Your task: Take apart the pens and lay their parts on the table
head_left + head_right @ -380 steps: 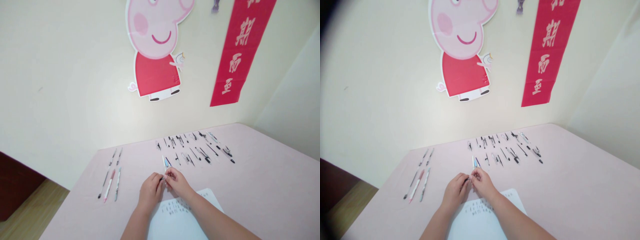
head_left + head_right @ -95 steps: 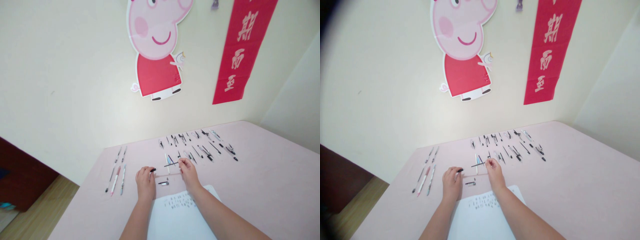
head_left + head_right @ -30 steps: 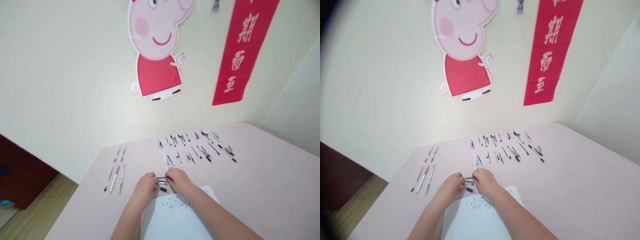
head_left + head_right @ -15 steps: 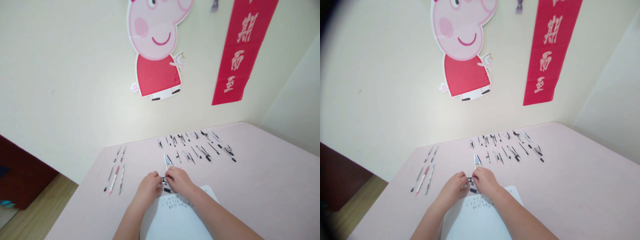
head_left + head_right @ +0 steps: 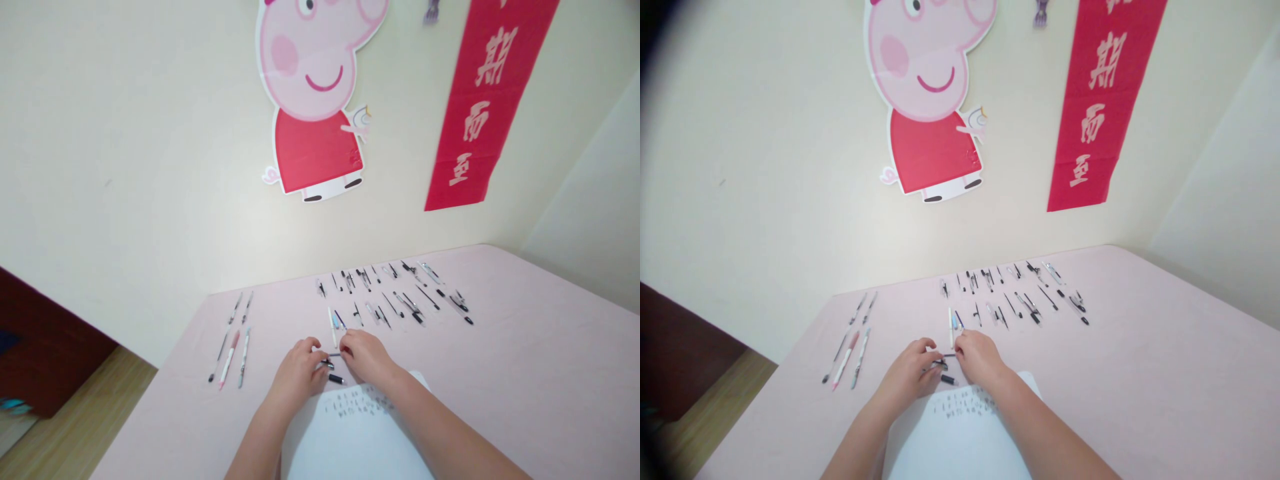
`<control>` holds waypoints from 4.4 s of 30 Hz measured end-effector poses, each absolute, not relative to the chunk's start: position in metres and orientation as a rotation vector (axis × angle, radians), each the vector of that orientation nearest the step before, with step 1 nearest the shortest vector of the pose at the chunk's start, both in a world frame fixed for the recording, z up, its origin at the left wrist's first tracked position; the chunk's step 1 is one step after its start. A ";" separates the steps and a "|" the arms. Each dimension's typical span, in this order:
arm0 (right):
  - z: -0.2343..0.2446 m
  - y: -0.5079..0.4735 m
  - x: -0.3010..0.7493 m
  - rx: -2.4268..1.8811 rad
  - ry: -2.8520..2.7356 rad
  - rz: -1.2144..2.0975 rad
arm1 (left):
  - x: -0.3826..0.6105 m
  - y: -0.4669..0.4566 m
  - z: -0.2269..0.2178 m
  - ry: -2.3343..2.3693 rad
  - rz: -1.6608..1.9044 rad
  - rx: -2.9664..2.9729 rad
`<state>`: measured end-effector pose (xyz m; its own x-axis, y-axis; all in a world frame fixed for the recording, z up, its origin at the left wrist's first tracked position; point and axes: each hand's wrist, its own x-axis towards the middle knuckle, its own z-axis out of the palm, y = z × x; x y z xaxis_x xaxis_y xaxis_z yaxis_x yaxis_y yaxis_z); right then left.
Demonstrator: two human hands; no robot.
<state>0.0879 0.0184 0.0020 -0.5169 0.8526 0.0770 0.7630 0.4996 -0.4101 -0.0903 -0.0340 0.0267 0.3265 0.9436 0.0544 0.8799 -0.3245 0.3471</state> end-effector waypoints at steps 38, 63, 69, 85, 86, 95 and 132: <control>0.019 -0.008 0.075 -1.141 -2.717 0.378 | -0.113 -0.037 0.005 1.801 0.569 2.169; 0.006 -0.008 0.046 -0.947 -2.839 -0.035 | -0.115 -0.053 -0.018 2.030 1.034 1.788; -0.001 -0.004 0.041 -0.814 -2.857 -0.054 | -0.116 -0.050 -0.018 2.019 1.086 1.737; -0.006 0.003 0.010 -1.022 -2.864 0.008 | -0.118 -0.046 -0.019 2.018 1.101 1.664; -0.005 0.003 0.009 -1.034 -2.848 0.024 | -0.118 -0.046 -0.019 2.016 1.096 1.663; 0.020 0.001 0.037 -1.032 -2.644 0.375 | -0.119 -0.045 -0.025 1.989 1.123 1.639; 0.005 0.015 -0.023 -1.524 -2.626 0.337 | -0.119 -0.045 -0.022 2.012 1.076 1.602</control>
